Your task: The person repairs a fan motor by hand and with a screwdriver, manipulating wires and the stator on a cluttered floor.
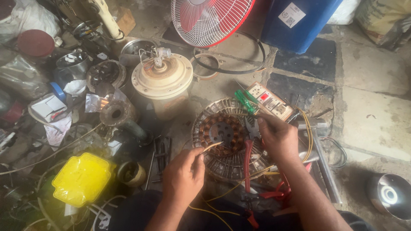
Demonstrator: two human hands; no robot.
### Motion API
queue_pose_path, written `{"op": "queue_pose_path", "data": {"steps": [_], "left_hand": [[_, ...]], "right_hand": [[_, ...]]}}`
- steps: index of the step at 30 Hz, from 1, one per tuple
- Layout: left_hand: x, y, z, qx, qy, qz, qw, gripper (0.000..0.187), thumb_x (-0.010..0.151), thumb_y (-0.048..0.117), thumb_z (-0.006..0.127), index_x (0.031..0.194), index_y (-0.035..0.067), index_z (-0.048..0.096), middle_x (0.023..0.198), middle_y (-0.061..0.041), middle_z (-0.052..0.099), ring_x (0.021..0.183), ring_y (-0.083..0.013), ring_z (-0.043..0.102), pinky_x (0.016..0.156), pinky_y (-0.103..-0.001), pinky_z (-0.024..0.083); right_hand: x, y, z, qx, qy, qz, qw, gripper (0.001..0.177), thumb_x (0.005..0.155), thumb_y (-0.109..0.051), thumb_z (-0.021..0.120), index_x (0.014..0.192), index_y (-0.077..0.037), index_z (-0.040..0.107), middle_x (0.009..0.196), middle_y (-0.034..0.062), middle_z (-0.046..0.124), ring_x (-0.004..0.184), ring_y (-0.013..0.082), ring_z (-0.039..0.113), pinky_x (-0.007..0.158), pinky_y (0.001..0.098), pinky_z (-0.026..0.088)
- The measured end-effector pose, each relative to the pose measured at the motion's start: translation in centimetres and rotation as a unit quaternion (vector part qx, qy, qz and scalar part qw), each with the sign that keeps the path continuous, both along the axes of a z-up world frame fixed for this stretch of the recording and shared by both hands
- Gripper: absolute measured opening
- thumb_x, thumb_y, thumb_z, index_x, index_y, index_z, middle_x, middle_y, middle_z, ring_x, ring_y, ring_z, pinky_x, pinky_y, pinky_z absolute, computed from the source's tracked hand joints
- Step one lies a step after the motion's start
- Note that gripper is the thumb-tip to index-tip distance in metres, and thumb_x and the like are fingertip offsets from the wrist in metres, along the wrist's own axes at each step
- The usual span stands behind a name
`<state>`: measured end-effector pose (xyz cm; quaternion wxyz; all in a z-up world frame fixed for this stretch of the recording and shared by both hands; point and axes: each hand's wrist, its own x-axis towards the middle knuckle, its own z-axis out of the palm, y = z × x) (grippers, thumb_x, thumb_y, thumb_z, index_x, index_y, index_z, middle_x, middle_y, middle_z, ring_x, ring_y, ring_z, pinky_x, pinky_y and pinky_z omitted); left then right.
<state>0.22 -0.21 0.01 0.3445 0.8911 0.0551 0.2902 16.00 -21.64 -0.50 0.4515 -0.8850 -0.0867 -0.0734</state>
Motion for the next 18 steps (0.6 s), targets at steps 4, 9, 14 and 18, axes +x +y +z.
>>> {"op": "queue_pose_path", "data": {"steps": [4,9,14,18], "left_hand": [[0.3,0.1,0.2,0.021,-0.004,0.021,1.0,0.015,0.091,0.012,0.069,0.105,0.008,0.07,0.088,-0.009,0.073,0.072,-0.0275,0.072,0.061,-0.037,0.057],[2.7,1.5,1.9,-0.02,0.065,0.09,0.994,0.015,0.092,0.014,0.069,0.106,0.011,0.072,0.084,-0.009,0.073,0.066,-0.0276,0.071,0.059,-0.04,0.054],[7.1,2.7,2.3,0.116,0.024,0.038,0.992,0.015,0.091,0.013,0.068,0.104,0.008,0.072,0.091,-0.013,0.07,0.083,-0.0343,0.068,0.073,-0.046,0.053],[7.6,2.8,1.4,0.11,0.029,0.039,0.993,0.015,0.09,0.014,0.067,0.103,0.008,0.073,0.089,-0.012,0.07,0.084,-0.0338,0.068,0.073,-0.045,0.053]], "right_hand": [[0.1,0.0,-0.1,0.008,-0.017,0.001,1.0,0.026,0.094,-0.025,0.071,0.116,-0.011,0.078,0.078,0.0105,0.078,0.067,0.0143,0.074,0.066,0.0324,0.057],[0.0,0.1,0.1,0.008,0.011,-0.009,1.0,0.026,0.094,-0.025,0.071,0.115,-0.011,0.078,0.072,0.0103,0.076,0.062,0.0156,0.071,0.063,0.0331,0.056],[0.0,0.2,0.7,0.001,-0.015,0.0,1.0,0.026,0.094,-0.026,0.071,0.115,-0.011,0.078,0.07,0.0075,0.075,0.06,0.0112,0.071,0.061,0.0317,0.056],[-0.1,0.3,1.0,0.01,0.048,-0.026,0.998,0.027,0.093,-0.027,0.071,0.115,-0.012,0.078,0.064,0.0082,0.073,0.053,0.0143,0.067,0.057,0.0334,0.055]]}}
